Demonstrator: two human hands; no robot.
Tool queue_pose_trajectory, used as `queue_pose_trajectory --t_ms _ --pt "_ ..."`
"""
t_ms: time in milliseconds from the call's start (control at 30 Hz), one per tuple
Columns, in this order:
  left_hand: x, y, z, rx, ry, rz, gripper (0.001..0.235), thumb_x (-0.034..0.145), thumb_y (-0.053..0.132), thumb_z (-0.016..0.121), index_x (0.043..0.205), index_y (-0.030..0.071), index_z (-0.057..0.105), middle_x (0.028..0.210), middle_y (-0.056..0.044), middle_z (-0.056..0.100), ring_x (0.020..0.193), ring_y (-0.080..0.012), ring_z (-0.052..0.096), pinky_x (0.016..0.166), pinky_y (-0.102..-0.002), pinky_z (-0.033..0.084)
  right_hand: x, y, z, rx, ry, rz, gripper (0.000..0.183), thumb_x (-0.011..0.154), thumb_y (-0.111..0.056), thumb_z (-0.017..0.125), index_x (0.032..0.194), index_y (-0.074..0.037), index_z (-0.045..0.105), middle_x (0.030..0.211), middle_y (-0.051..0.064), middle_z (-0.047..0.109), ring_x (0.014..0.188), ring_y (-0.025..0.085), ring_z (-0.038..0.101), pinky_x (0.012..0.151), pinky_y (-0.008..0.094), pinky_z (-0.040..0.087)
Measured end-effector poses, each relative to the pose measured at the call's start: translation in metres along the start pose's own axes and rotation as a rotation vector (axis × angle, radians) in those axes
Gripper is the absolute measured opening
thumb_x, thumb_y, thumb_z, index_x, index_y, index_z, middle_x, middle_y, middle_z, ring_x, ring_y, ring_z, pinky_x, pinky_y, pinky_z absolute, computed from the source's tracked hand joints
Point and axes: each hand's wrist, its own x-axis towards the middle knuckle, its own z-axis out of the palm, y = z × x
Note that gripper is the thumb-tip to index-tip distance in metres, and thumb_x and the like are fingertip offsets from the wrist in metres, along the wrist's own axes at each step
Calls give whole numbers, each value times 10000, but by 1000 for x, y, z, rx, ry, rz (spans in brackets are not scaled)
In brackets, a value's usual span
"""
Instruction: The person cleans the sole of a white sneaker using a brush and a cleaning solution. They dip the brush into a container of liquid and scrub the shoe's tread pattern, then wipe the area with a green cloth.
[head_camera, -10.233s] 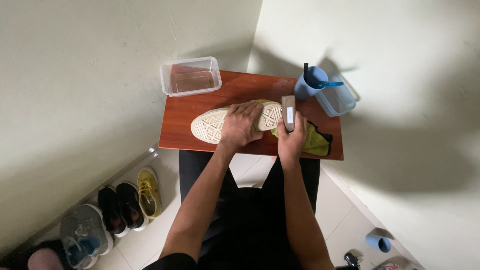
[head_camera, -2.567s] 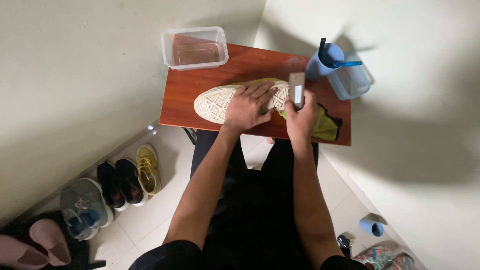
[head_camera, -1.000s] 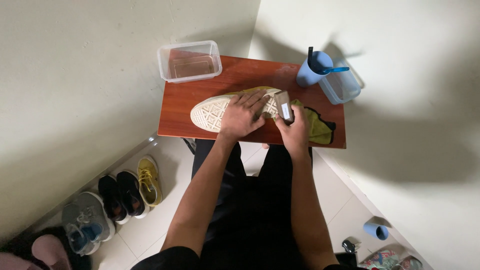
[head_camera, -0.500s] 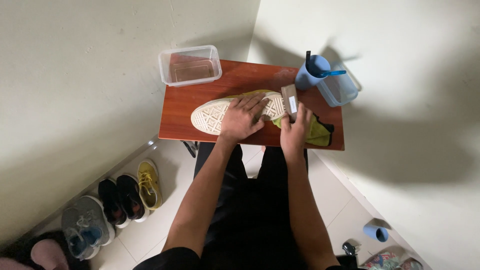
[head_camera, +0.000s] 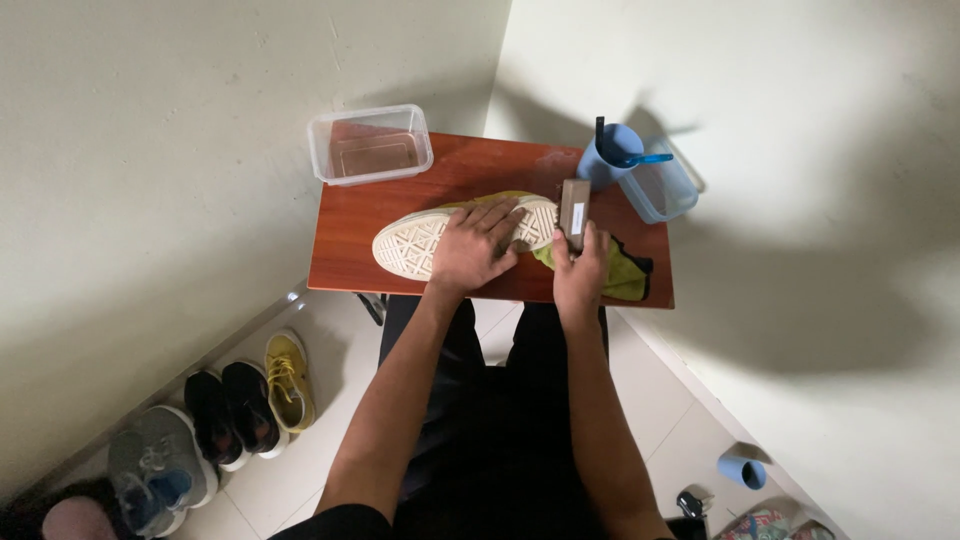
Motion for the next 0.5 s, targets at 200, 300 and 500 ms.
queue_pose_trajectory --t_ms 200,300,500 --pt "1 1 0 -6 -12 -9 507 846 441 618 1301 231 694 1310 10 699 1244 -160 644 984 -365 471 -3 -33 -11 11 -138 44 642 961 -379 729 1421 24 535 1244 270 606 1120 470 633 797 521 594" --pt "2 3 0 12 11 -8 492 849 462 624 1278 235 702 1293 23 702 1223 -150 653 970 -353 474 -1 -34 -10 6 -40 71 571 996 -334 701 1410 23 536 1254 237 602 1116 442 640 814 501 580" --pt "1 2 2 25 11 -4 477 847 490 638 1255 253 711 1291 45 706 1232 -126 649 987 -340 469 4 -28 -8 -26 -129 9 588 982 -401 696 1393 -6 552 1260 237 623 1111 445 646 823 505 581"
